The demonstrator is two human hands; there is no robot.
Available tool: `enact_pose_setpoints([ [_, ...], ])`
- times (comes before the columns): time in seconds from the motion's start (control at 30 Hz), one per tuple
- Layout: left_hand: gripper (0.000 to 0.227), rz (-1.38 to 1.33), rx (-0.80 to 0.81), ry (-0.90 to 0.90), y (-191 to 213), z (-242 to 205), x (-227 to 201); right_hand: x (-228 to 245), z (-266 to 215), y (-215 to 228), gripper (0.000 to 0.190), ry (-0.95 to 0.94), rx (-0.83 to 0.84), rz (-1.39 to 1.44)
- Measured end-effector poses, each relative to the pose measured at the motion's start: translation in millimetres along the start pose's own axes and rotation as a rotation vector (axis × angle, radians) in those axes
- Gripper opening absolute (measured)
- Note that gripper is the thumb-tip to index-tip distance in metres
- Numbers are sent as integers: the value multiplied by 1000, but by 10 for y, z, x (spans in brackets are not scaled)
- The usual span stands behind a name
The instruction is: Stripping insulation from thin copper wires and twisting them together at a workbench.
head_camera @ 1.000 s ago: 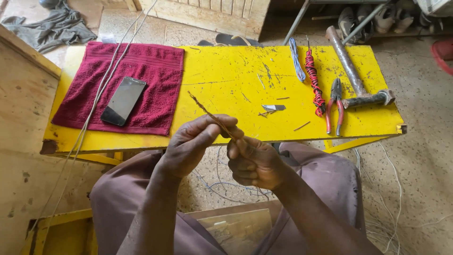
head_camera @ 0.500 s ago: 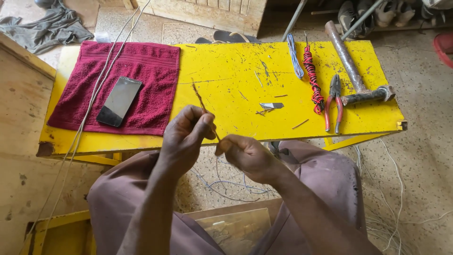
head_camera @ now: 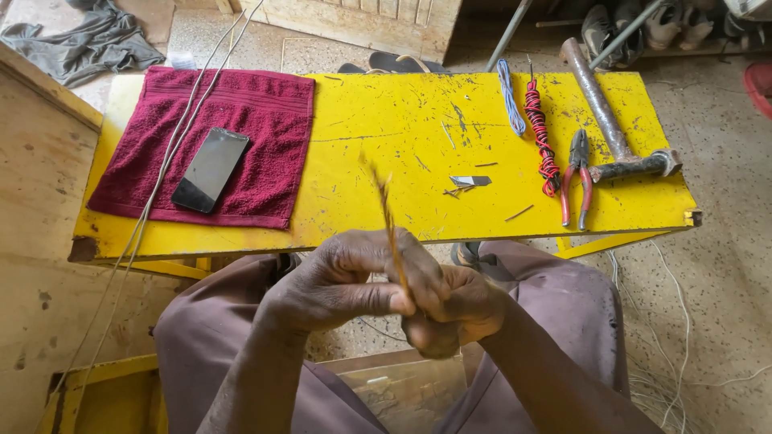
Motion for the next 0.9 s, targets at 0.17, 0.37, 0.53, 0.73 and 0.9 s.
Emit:
enact_pose_setpoints([
  [0.17,15,-56,-452,-7,52,-98,478,157,195,-89,38,164,-288,-328],
  [0.37,21,168,-758,115,345,-231,694,188,142,89,35,71,-671,-614],
  [0.53,17,574,-1042,297,325,-208,734,184,262,97,38,128,-1158,-1547],
  [0.73,17,861,-1161,463,319,-127,685,-49,436,94,33,444,-1172,-2369],
  [0.9,26,425,-895,284,550,-316,637,105,431,28,31,451,-982,-1809],
])
Point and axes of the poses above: each hand's wrist, its own z-axis towards the middle knuckle, its own y-axis out of the back of the hand, x = y × z, the point moved 2 cm from there along z, towards the middle knuckle, and after that the axes turned 9 degrees about z, right-handed, at the moved point
